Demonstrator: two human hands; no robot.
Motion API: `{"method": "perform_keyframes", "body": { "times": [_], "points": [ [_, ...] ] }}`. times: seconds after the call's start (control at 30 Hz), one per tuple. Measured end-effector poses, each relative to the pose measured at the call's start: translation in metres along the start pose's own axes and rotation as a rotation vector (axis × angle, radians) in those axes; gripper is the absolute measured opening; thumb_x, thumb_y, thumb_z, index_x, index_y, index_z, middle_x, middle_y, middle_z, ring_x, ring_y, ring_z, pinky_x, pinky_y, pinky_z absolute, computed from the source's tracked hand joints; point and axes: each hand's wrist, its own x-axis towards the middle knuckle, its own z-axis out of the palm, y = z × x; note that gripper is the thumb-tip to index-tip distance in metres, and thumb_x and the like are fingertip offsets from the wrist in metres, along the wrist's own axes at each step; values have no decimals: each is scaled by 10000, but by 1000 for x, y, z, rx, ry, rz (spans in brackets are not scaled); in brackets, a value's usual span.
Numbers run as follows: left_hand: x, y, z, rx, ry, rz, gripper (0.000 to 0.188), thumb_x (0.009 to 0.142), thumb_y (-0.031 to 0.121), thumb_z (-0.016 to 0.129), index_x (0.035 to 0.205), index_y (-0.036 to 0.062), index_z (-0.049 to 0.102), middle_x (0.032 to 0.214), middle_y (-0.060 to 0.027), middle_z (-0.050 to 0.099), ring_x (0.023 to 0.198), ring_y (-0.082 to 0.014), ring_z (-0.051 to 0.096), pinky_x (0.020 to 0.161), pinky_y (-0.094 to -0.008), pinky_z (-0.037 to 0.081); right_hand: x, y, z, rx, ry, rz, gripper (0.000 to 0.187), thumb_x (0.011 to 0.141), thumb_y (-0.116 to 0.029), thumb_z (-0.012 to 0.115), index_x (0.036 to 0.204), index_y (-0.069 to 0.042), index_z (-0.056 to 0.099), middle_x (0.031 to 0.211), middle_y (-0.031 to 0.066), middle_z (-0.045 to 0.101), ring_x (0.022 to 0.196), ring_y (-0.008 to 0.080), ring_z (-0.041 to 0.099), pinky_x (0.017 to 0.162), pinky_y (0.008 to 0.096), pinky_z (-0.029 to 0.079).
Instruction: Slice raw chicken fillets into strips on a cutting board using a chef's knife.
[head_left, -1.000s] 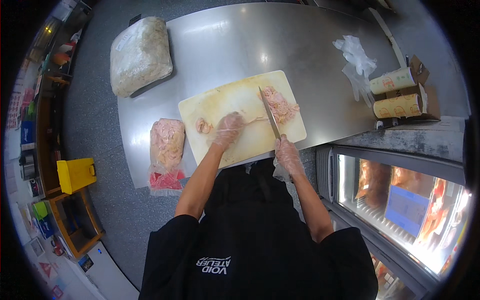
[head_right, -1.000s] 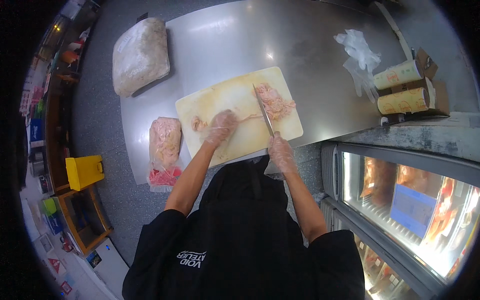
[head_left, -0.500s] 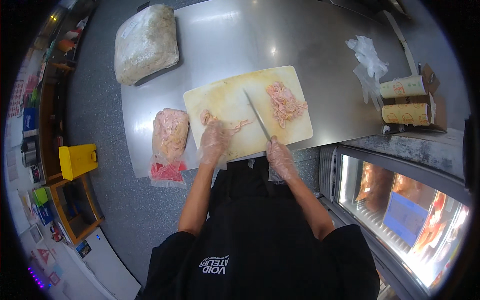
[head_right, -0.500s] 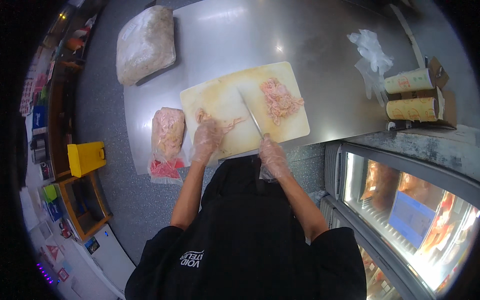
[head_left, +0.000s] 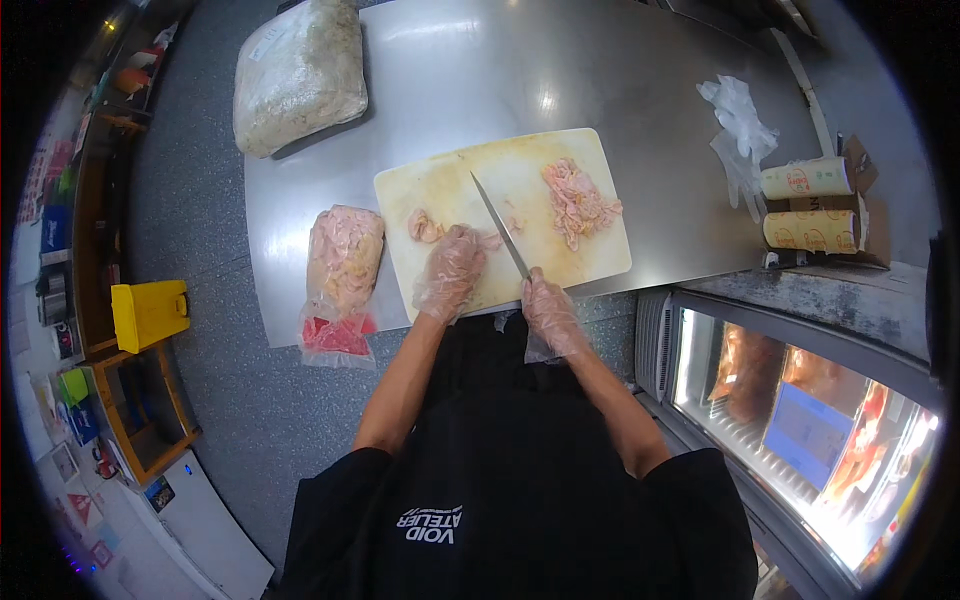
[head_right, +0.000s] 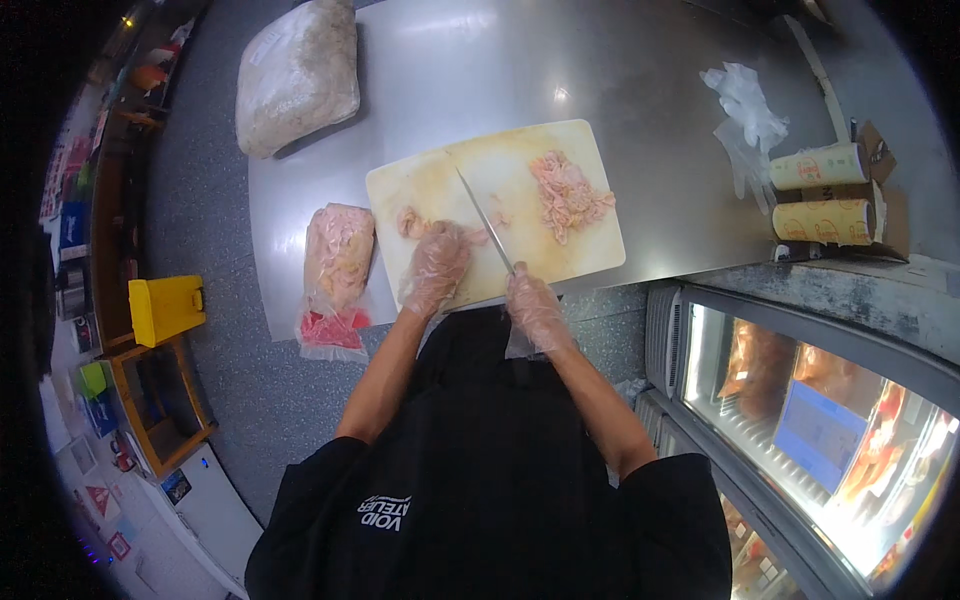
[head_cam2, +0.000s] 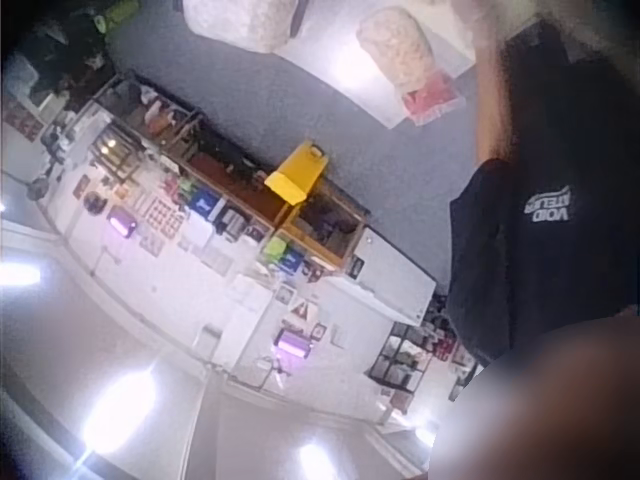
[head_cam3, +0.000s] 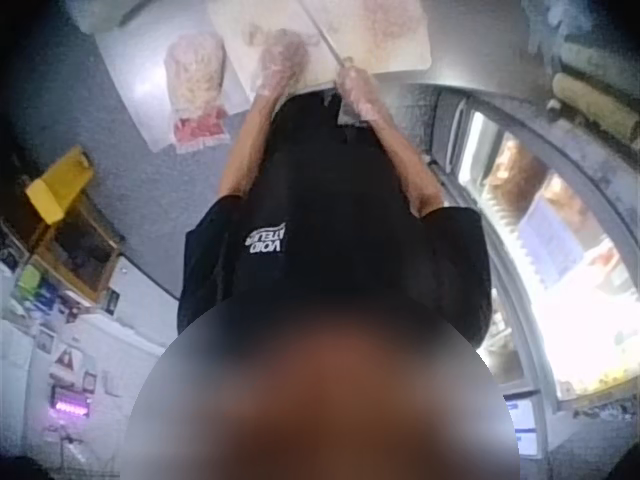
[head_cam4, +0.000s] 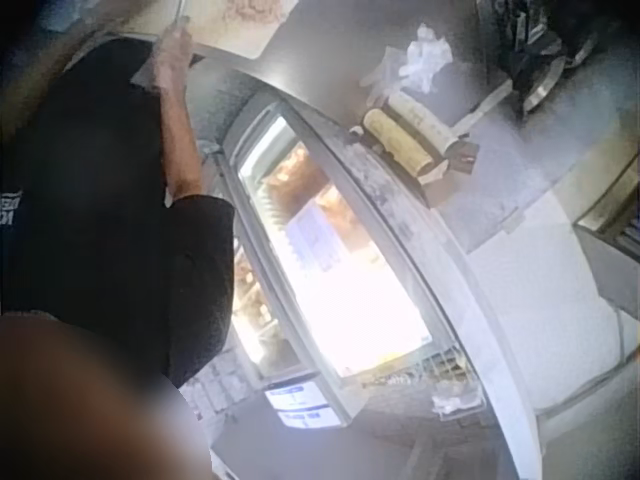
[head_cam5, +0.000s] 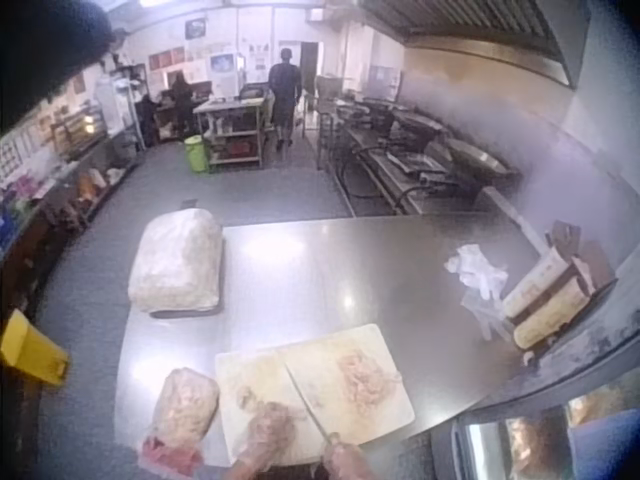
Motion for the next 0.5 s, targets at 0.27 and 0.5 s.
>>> {"method": "perform_keyframes", "body": {
  "times": [0.27, 0.5],
  "points": [
    [25, 29, 3, -147, -2, -143, 84, 751, 122, 645, 744, 44, 616, 788, -146, 588, 766, -344, 583, 691, -437, 483, 9, 11, -15, -80, -46, 102, 261, 979, -275, 402, 1070, -38, 462, 813, 291, 630, 818, 476, 620, 728, 560, 467],
    [7, 24, 10, -108, -7, -79, 69, 721, 86, 632, 782, 55, 624, 794, -152, 579, 762, -346, 585, 675, -455, 483, 22, 20, -25, -54, -79, 142, 266, 973, -275, 398, 1074, -37, 460, 831, 291, 631, 831, 493, 611, 745, 567, 462]
  ]
}}
